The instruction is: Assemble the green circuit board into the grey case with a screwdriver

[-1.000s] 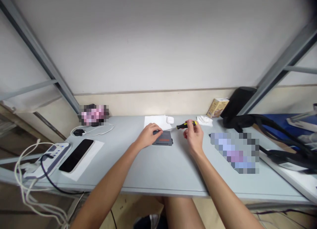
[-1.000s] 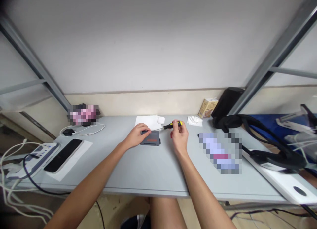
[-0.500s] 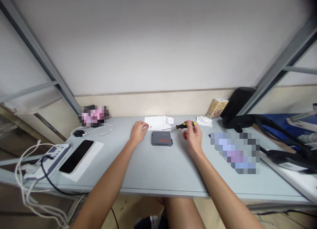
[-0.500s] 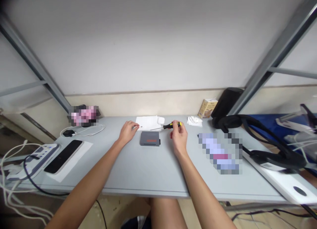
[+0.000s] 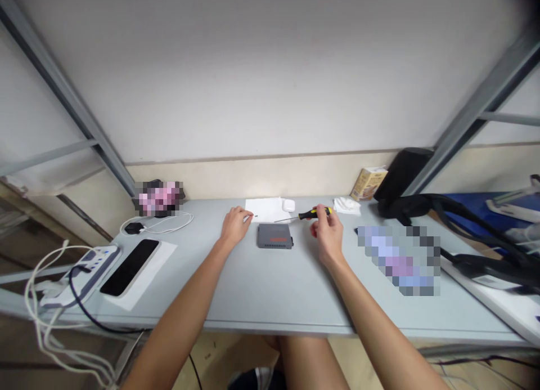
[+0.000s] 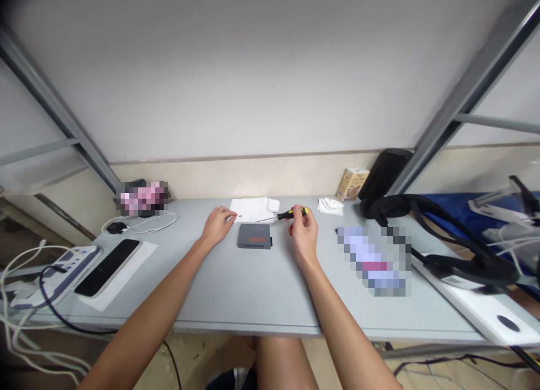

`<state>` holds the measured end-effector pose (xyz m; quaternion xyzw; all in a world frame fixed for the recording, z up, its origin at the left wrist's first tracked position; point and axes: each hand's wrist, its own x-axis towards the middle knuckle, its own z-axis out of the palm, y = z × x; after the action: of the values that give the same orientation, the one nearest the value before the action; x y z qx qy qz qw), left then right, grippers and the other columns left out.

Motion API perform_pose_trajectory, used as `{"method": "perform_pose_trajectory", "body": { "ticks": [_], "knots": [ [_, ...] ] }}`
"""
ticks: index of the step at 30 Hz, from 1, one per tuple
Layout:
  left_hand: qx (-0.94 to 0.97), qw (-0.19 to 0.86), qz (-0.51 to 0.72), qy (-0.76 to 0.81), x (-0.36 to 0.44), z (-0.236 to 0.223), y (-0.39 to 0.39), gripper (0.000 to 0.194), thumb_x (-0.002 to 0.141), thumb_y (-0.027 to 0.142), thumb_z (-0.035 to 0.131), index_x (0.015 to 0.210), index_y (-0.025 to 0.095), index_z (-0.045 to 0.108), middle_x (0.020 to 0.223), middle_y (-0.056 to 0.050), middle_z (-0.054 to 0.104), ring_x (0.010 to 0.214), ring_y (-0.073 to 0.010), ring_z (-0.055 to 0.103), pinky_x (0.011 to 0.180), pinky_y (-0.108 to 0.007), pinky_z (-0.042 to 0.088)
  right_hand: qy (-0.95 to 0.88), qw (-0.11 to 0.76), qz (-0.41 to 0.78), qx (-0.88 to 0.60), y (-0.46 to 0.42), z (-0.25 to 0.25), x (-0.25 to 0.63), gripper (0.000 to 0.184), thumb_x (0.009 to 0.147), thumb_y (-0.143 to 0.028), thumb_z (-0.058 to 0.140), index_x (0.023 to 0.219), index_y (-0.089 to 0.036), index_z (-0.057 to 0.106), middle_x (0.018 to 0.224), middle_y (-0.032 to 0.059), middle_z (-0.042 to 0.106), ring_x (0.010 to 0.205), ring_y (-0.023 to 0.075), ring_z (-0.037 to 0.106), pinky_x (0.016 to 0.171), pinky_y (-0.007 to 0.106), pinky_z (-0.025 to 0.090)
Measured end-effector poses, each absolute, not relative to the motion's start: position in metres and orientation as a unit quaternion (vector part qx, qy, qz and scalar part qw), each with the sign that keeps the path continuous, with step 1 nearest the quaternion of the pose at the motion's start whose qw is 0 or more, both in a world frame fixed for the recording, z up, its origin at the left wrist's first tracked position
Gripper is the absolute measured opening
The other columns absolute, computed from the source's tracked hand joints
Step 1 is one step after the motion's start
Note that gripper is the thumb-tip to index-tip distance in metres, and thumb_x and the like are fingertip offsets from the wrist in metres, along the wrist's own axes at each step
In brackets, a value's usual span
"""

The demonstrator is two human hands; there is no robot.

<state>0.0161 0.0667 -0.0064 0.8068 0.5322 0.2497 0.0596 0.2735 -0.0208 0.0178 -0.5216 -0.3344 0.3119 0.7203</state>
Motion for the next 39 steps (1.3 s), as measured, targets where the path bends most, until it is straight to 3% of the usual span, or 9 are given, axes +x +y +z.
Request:
{"method": "perform_pose_trajectory", "body": {
  "ticks": [10, 14, 17, 19, 21, 26, 30, 39],
  "knots": [
    [0.79, 0.064, 0.29, 0.537, 0.021, 0.011, 0.058, 0.024, 0.1, 0.022, 0.056, 0.107, 0.021, 0.079, 0.099, -0.008, 0.067, 0.102, -0.026, 0.062, 0.096, -0.039, 0.048, -0.335, 0.717, 0.3, -0.533, -0.021, 0.019, 0.274, 0.056, 0.082, -0.074, 0.068, 0.096, -0.019, 0.066, 0.071, -0.0035, 0.064, 0.045, 0.0073, 0.044, 0.044, 0.023, 0.033],
    [0.826, 0.215, 0.278, 0.441, 0.018, 0.033, 0.048, 0.028, 0.1, 0.034, 0.055, 0.112, 0.021, 0.077, 0.101, -0.007, 0.067, 0.09, -0.0212, 0.063, 0.089, -0.035, 0.051, -0.323, 0.713, 0.298, -0.546, -0.02, 0.016, 0.276, 0.055, 0.084, -0.074, 0.065, 0.092, -0.019, 0.065, 0.068, -0.003, 0.064, 0.045, 0.008, 0.043, 0.043, 0.024, 0.032],
    [0.845, 0.322, 0.168, 0.392, 0.013, 0.047, 0.042, 0.047, 0.091, 0.051, 0.069, 0.133, 0.028, 0.069, 0.122, -0.008, 0.066, 0.108, -0.0254, 0.062, 0.096, -0.037, 0.051, -0.281, 0.712, 0.309, -0.564, -0.016, 0.012, 0.279, 0.052, 0.086, -0.071, 0.063, 0.086, -0.019, 0.064, 0.061, -0.0029, 0.063, 0.044, 0.0095, 0.046, 0.042, 0.024, 0.033],
    [0.853, 0.353, 0.113, 0.366, 0.011, 0.052, 0.039, 0.067, 0.082, 0.052, 0.08, 0.144, 0.034, 0.061, 0.136, -0.008, 0.062, 0.127, -0.0297, 0.055, 0.106, -0.041, 0.048, -0.247, 0.712, 0.333, -0.567, -0.014, 0.01, 0.28, 0.049, 0.086, -0.068, 0.064, 0.085, -0.019, 0.063, 0.059, -0.0019, 0.064, 0.047, 0.0117, 0.053, 0.042, 0.023, 0.039],
    [0.862, 0.365, 0.086, 0.34, 0.012, 0.053, 0.039, 0.077, 0.076, 0.046, 0.085, 0.148, 0.038, 0.057, 0.142, -0.006, 0.059, 0.135, -0.0319, 0.049, 0.112, -0.045, 0.043, -0.223, 0.713, 0.366, -0.555, -0.013, 0.01, 0.28, 0.046, 0.087, -0.065, 0.065, 0.086, -0.019, 0.063, 0.062, -0.0003, 0.067, 0.054, 0.0139, 0.062, 0.045, 0.023, 0.048],
    [0.865, 0.366, 0.102, 0.328, 0.019, 0.05, 0.037, 0.074, 0.072, 0.034, 0.085, 0.142, 0.034, 0.061, 0.137, -0.007, 0.057, 0.133, -0.0326, 0.049, 0.116, -0.048, 0.039, -0.202, 0.694, 0.479, -0.498, -0.013, 0.012, 0.275, 0.033, 0.097, -0.051, 0.062, 0.086, -0.02, 0.061, 0.057, -0.0024, 0.061, 0.061, 0.0152, 0.069, 0.067, 0.029, 0.067],
    [0.865, 0.358, 0.112, 0.334, 0.027, 0.051, 0.03, 0.075, 0.069, 0.036, 0.088, 0.139, 0.035, 0.062, 0.134, -0.007, 0.057, 0.132, -0.0331, 0.048, 0.116, -0.048, 0.039, -0.219, 0.651, 0.535, -0.492, -0.017, 0.014, 0.272, 0.029, 0.1, -0.047, 0.06, 0.086, -0.021, 0.059, 0.061, 0.0, 0.065, 0.065, 0.0178, 0.074, 0.072, 0.034, 0.069],
    [0.864, 0.366, 0.104, 0.33, 0.033, 0.052, 0.024, 0.078, 0.069, 0.037, 0.088, 0.142, 0.036, 0.06, 0.132, -0.007, 0.055, 0.134, -0.034, 0.046, 0.115, -0.048, 0.04, -0.246, 0.571, 0.553, -0.555, -0.026, 0.026, 0.281, 0.024, 0.1, -0.041, 0.061, 0.09, -0.019, 0.059, 0.065, 0.0008, 0.064, 0.066, 0.0223, 0.078, 0.065, 0.036, 0.069]
  ]
}}
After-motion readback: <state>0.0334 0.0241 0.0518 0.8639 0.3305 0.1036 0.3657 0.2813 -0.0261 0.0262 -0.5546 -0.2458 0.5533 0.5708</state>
